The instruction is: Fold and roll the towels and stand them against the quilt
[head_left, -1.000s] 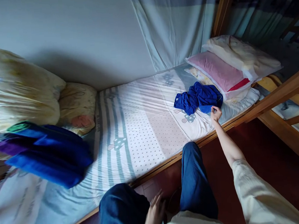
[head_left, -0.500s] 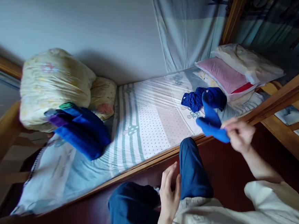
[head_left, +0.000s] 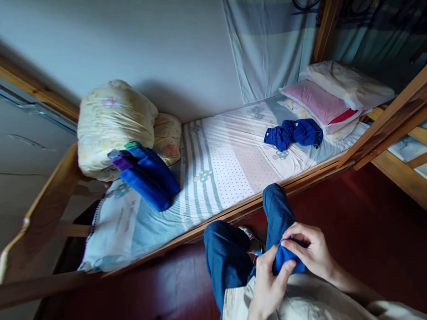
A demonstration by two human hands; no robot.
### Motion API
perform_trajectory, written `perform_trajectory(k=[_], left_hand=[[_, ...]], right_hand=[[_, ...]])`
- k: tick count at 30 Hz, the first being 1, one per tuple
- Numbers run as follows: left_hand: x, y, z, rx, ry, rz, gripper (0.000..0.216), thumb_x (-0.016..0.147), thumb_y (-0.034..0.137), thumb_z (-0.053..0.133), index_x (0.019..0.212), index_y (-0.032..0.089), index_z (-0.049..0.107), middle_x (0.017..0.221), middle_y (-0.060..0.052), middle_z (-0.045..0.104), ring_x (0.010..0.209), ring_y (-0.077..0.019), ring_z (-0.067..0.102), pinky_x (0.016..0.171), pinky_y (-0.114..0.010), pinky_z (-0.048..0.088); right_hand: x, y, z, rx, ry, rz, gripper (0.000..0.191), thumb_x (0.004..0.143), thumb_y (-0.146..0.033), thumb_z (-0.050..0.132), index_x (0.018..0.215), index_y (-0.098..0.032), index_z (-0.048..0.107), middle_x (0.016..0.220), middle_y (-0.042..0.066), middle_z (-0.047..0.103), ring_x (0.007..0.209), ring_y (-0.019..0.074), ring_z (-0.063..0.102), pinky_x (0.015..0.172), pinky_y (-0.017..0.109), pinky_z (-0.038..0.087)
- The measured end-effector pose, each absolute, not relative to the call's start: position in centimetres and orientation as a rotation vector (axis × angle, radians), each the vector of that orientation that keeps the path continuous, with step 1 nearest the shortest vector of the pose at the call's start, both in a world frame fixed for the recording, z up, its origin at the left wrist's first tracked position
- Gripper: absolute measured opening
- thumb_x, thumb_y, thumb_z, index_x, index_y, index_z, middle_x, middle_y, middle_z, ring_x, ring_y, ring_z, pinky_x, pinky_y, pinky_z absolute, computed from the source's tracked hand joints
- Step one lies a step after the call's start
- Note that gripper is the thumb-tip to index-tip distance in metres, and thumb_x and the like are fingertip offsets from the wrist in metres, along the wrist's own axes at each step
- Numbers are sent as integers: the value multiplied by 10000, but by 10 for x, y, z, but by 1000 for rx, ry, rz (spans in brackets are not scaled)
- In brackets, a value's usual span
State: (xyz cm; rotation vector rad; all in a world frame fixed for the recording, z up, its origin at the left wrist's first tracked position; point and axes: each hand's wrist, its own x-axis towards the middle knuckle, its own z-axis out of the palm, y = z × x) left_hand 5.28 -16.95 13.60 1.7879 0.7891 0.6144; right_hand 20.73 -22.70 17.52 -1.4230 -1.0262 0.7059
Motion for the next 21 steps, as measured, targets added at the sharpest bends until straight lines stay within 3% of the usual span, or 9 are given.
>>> perform_trajectory(k=[3,7,11,14,18,21], left_hand=[[50,-154,154,1734,745,545,606,973,682,480,682,174,632,589,6,541,535,-109,467,520,-213,405],[38,-130,170,1796,655,498,643,985,671,466,617,162,602,536,16,505,490,-92,431,510,-210,379],[20,-117,170,1806,587,522,590,1018,605,448,744,172,741,649,-40,698,559,-134,622,608,-219,494],[9,-107,169,1777,620,595,539,1014,586,471,874,197,816,810,-84,794,725,-191,750,686,-235,563],[2,-88,176,1778,658,714,476,995,544,527,884,209,845,811,-80,806,673,-187,754,623,-222,570],[1,-74,186,1798,796,809,425,972,501,569,856,204,851,786,-69,802,621,-180,736,583,-216,562]], right_hand=[[196,-215,180,-1368,-1012,800,274,895,-480,761,845,-214,718,800,24,671,678,132,629,613,231,536],[186,-201,186,-1359,-955,946,395,852,-579,774,794,-202,668,800,2,600,649,103,549,554,209,444],[183,-211,185,-1388,-951,1216,517,799,-689,765,861,-189,650,738,-33,550,607,88,483,536,205,373],[185,-229,182,-1555,-1055,1270,492,771,-634,818,769,-182,625,682,-42,511,628,103,463,573,222,386],[199,-258,168,-1770,-1118,1214,411,855,-541,762,717,-178,628,675,-28,517,618,114,456,577,242,374],[223,-273,152,-1850,-1102,1106,374,832,-509,769,715,-175,648,756,1,578,657,134,516,602,256,393]])
